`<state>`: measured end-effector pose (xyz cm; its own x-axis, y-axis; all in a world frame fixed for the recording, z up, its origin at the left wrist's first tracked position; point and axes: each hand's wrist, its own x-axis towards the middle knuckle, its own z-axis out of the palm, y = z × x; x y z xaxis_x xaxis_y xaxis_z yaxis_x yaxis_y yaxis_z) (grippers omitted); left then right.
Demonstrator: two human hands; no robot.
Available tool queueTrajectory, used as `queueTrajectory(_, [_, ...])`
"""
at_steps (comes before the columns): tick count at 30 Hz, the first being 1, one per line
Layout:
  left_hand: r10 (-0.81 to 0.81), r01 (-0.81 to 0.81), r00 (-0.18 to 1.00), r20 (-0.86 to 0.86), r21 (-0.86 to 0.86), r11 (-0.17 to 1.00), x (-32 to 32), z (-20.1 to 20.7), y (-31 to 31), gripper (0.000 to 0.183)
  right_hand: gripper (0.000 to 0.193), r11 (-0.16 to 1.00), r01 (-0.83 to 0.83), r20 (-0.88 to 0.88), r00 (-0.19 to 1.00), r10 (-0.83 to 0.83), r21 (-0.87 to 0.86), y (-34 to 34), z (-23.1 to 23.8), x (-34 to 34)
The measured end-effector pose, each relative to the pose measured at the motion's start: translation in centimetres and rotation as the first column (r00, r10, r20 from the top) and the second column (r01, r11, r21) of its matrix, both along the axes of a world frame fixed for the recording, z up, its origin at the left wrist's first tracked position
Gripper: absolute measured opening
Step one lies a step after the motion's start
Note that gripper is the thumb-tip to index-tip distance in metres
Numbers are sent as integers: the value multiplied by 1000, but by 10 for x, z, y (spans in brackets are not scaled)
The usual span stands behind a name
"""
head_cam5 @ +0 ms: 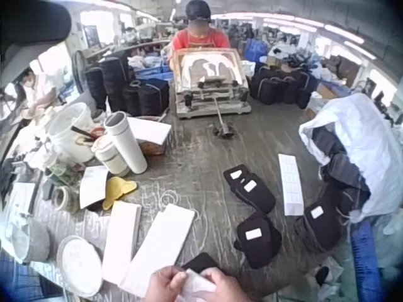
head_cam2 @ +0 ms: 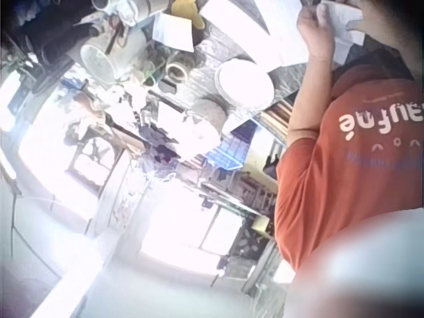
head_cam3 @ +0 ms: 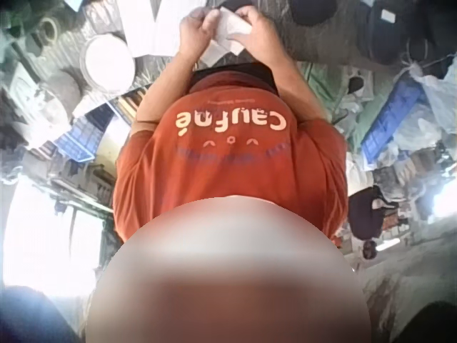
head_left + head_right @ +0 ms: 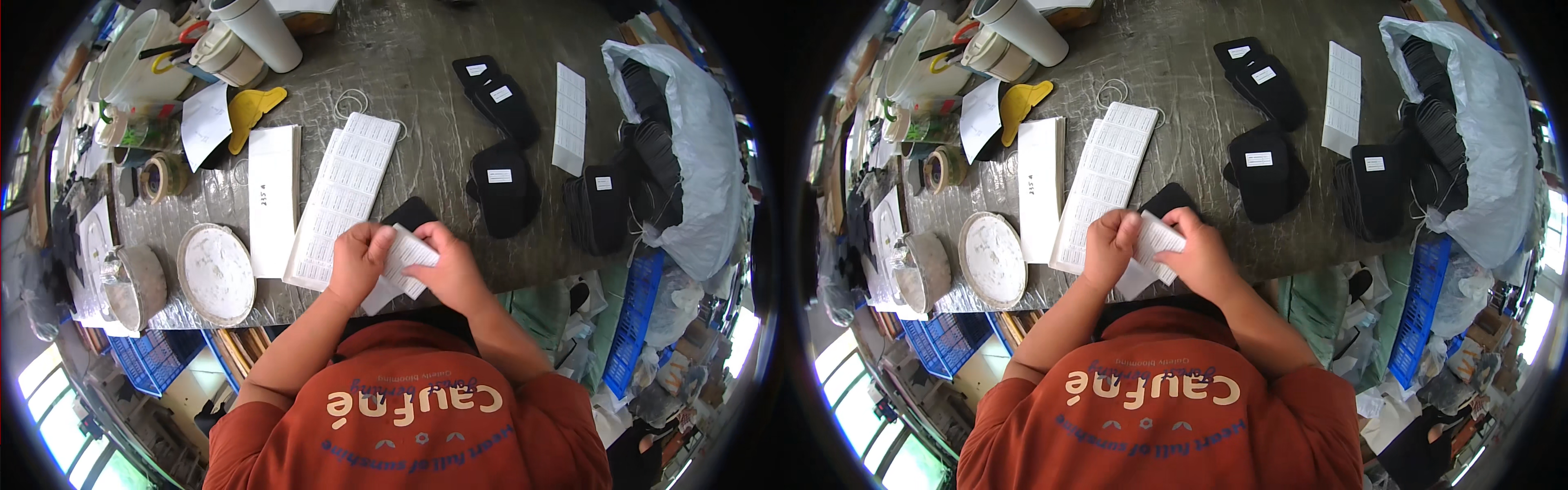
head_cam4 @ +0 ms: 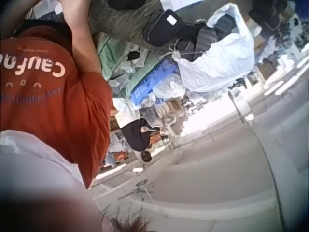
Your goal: Marking tracking sheets with a marker and attaching labels to shoe components.
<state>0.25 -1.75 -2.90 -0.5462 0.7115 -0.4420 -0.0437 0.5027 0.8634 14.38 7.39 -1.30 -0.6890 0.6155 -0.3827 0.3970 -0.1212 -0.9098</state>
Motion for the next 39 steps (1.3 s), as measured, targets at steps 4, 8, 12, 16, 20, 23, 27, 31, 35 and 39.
queueTrajectory(4, [-96,72,975,200,123,990,-12,16,-3,18,37,980,-24,-48,999,15,-197,9,-7,5])
queueTrajectory(8, [-224,230,962,154,-21,973,-22,18,-7,15,33,994,-47,-76,996,40,-96,8,-11,6])
queueTrajectory(12, [-336,333,941,23,-214,918,-21,21,-15,20,30,963,38,-33,998,-49,-266,5,-1,4])
queueTrajectory(16, [-153,153,988,-33,9,988,-9,10,-26,20,19,937,37,101,995,-2,-348,2,-3,8])
queueTrajectory(20, [-193,169,970,-148,-158,973,-12,8,-34,21,9,988,-60,-60,996,69,143,-8,-13,9])
queueTrajectory(23, [-163,117,964,-210,-215,970,-13,6,-38,20,11,963,89,-99,993,-65,256,1,-15,3])
queueTrajectory(27, [-608,565,696,-382,-232,792,-3,14,-32,17,8,969,121,-30,993,-117,213,18,-39,-11])
queueTrajectory(31, [-592,676,537,-601,-114,728,7,-1,-29,14,10,953,97,13,994,-105,288,18,-57,-16])
queueTrajectory(35, [-591,680,511,-624,-127,722,6,-4,-29,14,11,949,103,45,992,-122,297,14,-59,-19])
queueTrajectory(39, [-586,686,503,-636,-119,718,6,-6,-29,15,12,934,102,78,988,-137,343,13,-59,-23])
